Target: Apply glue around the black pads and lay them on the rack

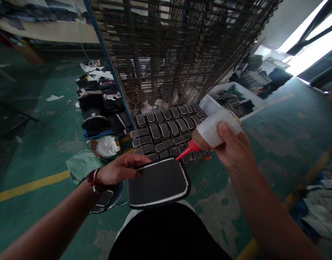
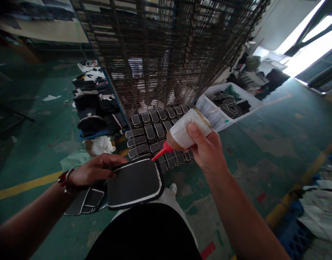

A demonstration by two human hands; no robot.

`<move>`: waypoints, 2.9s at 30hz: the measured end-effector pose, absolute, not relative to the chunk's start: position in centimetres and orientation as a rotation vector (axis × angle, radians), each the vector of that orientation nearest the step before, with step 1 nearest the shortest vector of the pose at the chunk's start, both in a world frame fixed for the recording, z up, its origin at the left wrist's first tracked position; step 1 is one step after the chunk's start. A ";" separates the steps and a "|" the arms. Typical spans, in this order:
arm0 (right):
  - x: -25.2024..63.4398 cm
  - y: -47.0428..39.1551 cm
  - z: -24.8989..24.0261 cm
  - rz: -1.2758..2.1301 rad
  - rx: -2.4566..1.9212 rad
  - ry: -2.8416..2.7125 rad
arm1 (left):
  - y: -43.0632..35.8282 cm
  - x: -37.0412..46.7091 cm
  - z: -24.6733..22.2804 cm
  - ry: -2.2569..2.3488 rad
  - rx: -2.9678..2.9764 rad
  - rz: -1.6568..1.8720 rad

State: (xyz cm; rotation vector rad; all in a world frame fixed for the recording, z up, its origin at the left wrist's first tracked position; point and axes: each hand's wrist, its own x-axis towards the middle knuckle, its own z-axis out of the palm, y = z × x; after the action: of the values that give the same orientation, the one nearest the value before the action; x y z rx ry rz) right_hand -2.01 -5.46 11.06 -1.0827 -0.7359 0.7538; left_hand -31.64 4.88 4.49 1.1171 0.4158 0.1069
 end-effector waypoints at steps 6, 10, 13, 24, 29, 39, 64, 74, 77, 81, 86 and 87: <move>-2.1 -5.9 10.9 0.758 -1.099 -0.730 | 5.1 -32.1 4.1 0.415 1.101 0.136; -2.2 -6.5 10.8 0.745 -1.117 -0.726 | 5.3 -32.4 3.6 0.435 1.083 0.191; -2.2 -6.8 10.7 0.726 -1.126 -0.727 | 5.5 -32.5 3.7 0.475 1.090 0.222; -2.0 -7.1 9.8 0.665 -1.154 -0.592 | 6.0 -32.6 3.3 0.440 1.031 0.323; -1.9 -6.8 9.1 0.642 -1.122 -0.510 | 6.0 -32.2 2.8 0.456 0.978 0.389; -1.5 -5.1 8.0 0.496 -1.115 -0.375 | 5.2 -30.7 2.2 0.509 0.841 0.433; -5.1 -6.3 6.3 0.587 -1.176 -0.611 | 5.7 -28.9 2.8 0.698 0.623 0.480; -6.4 -7.4 5.0 0.645 -1.176 -0.712 | 6.5 -28.7 2.8 0.784 0.565 0.522; -6.7 -7.5 4.6 0.659 -1.141 -0.716 | 6.8 -28.7 2.8 0.817 0.543 0.543; -7.2 -7.8 4.5 0.673 -1.113 -0.709 | 7.2 -28.8 2.6 0.842 0.476 0.605; -7.5 -7.8 4.4 0.672 -1.145 -0.687 | 7.5 -29.0 2.6 0.854 0.356 0.671; -7.5 -7.8 4.4 0.668 -1.151 -0.679 | 7.5 -29.0 2.6 0.860 0.336 0.683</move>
State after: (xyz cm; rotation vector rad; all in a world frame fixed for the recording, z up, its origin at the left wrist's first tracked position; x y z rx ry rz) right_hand -7.50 -7.79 4.45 -1.1508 -0.6791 0.6683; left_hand -28.99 7.54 2.57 0.3359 0.8603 0.6834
